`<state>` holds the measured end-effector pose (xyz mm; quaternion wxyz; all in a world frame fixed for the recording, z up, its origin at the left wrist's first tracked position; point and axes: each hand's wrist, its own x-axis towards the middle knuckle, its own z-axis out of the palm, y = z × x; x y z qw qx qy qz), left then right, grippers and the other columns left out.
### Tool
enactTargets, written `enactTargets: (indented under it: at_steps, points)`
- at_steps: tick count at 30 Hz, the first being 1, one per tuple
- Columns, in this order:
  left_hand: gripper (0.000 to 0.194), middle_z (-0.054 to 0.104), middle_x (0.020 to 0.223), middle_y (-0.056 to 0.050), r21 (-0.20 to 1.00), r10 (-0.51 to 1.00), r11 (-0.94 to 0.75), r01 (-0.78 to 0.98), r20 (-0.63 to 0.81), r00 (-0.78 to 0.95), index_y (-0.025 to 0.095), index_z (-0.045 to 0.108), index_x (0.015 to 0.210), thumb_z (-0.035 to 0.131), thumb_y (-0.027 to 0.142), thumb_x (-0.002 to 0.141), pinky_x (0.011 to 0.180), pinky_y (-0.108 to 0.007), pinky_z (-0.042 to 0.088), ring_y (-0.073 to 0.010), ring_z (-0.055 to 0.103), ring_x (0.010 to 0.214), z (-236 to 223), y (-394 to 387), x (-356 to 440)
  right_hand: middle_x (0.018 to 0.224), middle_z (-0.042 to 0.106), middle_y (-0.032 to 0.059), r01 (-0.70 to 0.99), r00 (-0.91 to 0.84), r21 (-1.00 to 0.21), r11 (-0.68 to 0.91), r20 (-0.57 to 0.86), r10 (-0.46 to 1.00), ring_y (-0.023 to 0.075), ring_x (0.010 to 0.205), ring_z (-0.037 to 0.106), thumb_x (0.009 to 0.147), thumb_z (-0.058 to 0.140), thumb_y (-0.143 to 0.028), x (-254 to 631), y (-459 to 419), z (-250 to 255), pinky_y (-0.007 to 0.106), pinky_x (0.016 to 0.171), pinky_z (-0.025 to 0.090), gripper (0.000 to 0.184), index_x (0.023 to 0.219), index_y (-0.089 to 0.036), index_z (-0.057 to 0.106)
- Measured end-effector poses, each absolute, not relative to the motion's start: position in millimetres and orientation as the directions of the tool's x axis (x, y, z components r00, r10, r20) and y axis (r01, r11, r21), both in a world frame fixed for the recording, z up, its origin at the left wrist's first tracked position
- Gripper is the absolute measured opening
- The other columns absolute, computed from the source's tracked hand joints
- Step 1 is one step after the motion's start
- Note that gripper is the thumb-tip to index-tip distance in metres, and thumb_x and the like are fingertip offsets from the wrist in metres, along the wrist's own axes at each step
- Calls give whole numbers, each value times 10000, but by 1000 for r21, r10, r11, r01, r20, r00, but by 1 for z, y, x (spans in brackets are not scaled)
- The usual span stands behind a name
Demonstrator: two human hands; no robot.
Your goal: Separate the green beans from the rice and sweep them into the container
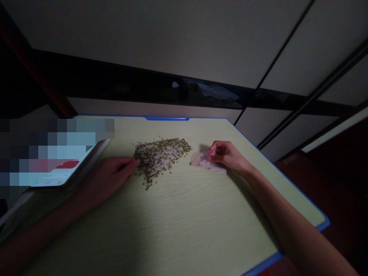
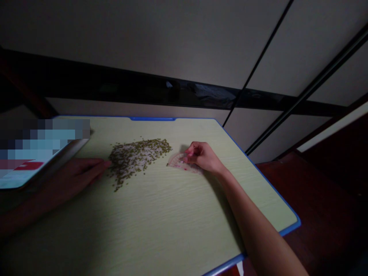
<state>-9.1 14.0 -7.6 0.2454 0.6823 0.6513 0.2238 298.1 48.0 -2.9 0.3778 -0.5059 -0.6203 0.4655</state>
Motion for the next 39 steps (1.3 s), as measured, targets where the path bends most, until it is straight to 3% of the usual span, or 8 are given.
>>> enactTargets:
  at_steps: [6, 21, 39]
  points:
    - [442, 335, 437, 57, 634, 998, -34, 773, -15, 56, 196, 379, 483, 358, 576, 707, 481, -237, 241, -113, 363, 447, -7, 14, -10, 481, 500, -61, 256, -153, -965, 53, 14, 988, 56, 423, 448, 485, 720, -180, 297, 51, -5, 191, 422, 338, 252, 600, -155, 497]
    - [455, 333, 430, 59, 633, 999, -38, 773, -3, 52, 202, 376, 467, 345, 599, 685, 469, -231, 250, -111, 362, 435, -6, 14, -9, 537, 535, -16, 369, 79, -921, 127, 167, 983, 95, 475, 461, 511, 650, -265, 291, 59, -13, 225, 459, 342, 201, 612, -161, 510]
    - [459, 340, 426, 59, 630, 998, -49, 775, 10, 55, 201, 388, 470, 352, 605, 684, 464, -231, 252, -113, 366, 431, -8, 15, -10, 570, 535, -7, 400, 105, -903, 155, 213, 971, 104, 493, 467, 534, 629, -230, 283, 65, -14, 236, 470, 352, 169, 638, -162, 515]
